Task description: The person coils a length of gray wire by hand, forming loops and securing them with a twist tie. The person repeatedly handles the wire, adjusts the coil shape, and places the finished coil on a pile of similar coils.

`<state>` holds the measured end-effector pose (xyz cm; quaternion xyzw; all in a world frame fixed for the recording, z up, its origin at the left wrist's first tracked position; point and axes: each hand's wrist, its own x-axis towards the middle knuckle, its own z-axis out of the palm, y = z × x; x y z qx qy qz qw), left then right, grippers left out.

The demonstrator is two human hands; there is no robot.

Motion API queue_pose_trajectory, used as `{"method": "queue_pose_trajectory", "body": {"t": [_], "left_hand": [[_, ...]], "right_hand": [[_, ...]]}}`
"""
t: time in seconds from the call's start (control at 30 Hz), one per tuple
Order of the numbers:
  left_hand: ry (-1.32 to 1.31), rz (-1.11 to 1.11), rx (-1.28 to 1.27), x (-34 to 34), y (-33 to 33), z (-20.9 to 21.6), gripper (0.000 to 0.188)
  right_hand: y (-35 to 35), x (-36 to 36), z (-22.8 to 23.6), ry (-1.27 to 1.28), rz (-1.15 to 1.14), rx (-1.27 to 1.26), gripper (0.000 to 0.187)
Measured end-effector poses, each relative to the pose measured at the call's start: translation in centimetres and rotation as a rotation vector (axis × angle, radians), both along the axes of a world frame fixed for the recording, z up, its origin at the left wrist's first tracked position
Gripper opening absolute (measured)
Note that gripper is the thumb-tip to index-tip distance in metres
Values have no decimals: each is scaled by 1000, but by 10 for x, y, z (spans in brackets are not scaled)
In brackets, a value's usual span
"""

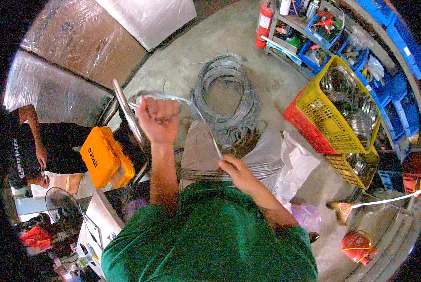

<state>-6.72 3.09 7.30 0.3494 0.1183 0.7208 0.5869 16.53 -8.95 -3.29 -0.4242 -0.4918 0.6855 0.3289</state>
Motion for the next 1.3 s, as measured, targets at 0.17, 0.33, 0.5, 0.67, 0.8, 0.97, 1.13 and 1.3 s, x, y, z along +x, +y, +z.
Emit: {"method": "queue_pose_trajectory", "body": {"t": [0.17, 0.33, 0.5, 0.67, 0.8, 0.97, 1.13, 1.3], "left_hand": [[295, 169, 127, 31, -6, 10, 60], [208, 102, 169, 18, -13, 17, 57], [64, 37, 0, 21, -25, -4, 50], [-23, 135, -178, 38, -33, -19, 47], [-55, 106, -172, 43, -28, -15, 68], [-70, 55, -115, 49, -23, -12, 66], [-324, -14, -172, 17, -12, -8, 62], [-274, -82, -35, 5, -3, 9, 49]], "right_hand": [[12, -41, 14, 788, -40, -470, 19], [42, -43, 34, 1075, -230, -306, 22], [70, -37, 79, 1409, -240, -164, 18], [84, -58, 109, 1222, -439, -2, 17], [83, -75, 112, 902, -620, 170, 13], [81, -82, 102, 765, -724, 220, 16], [58, -52, 90, 908, -434, 210, 24], [30, -14, 68, 430, 98, 91, 28]]}}
